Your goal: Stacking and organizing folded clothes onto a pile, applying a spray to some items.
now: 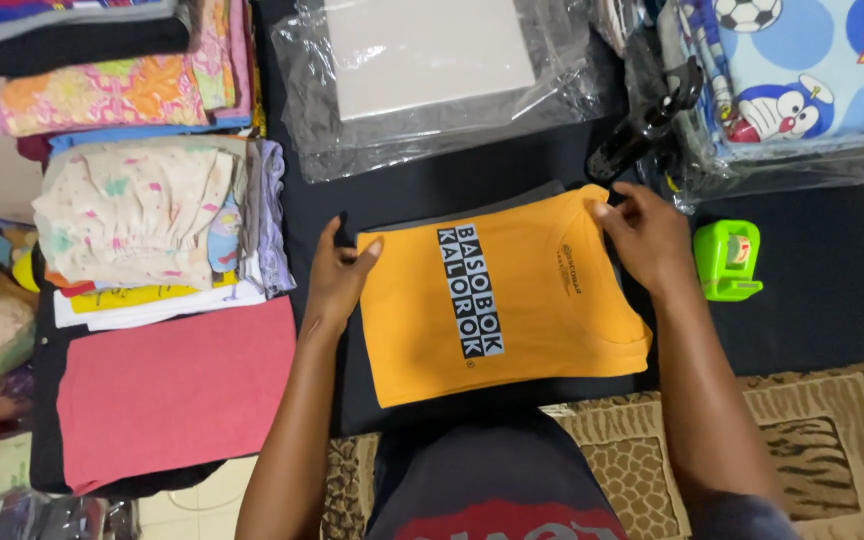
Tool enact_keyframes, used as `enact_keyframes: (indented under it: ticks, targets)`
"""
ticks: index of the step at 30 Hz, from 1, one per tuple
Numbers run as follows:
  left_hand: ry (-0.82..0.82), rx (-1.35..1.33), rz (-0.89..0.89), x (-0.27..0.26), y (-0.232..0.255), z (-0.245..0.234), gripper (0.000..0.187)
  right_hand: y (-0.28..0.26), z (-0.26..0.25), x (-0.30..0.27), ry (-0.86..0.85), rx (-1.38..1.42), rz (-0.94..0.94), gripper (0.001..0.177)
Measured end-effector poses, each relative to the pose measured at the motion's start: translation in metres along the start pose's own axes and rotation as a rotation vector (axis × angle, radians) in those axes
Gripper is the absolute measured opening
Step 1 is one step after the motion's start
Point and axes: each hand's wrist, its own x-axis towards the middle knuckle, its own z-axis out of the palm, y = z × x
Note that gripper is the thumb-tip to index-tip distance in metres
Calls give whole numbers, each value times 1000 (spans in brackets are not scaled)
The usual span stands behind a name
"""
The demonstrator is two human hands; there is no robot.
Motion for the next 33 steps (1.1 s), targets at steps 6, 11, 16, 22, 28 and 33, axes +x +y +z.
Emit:
enact_keyframes:
  ticks: [6,11,16,22,28,33]
  targets:
    - [105,50,269,28,-25,13,67,-4,42,26,59,-107,-59,34]
    - [207,144,284,24,-23,18,59,14,58,28,180,-14,-138,25]
    - [172,157,189,13,1,15,53,4,50,22,157,-117,-110,23]
    - [266,652,408,-13,21,30,52,-58,34,-3,264,-466,-500,42]
    - [-43,725,761,-37,24,75,66,-72,109,-62,-351,-464,-477,73]
    - [-246,887,532,-35,27,63,68,-43,92,-35,-383,-664,-316,79]
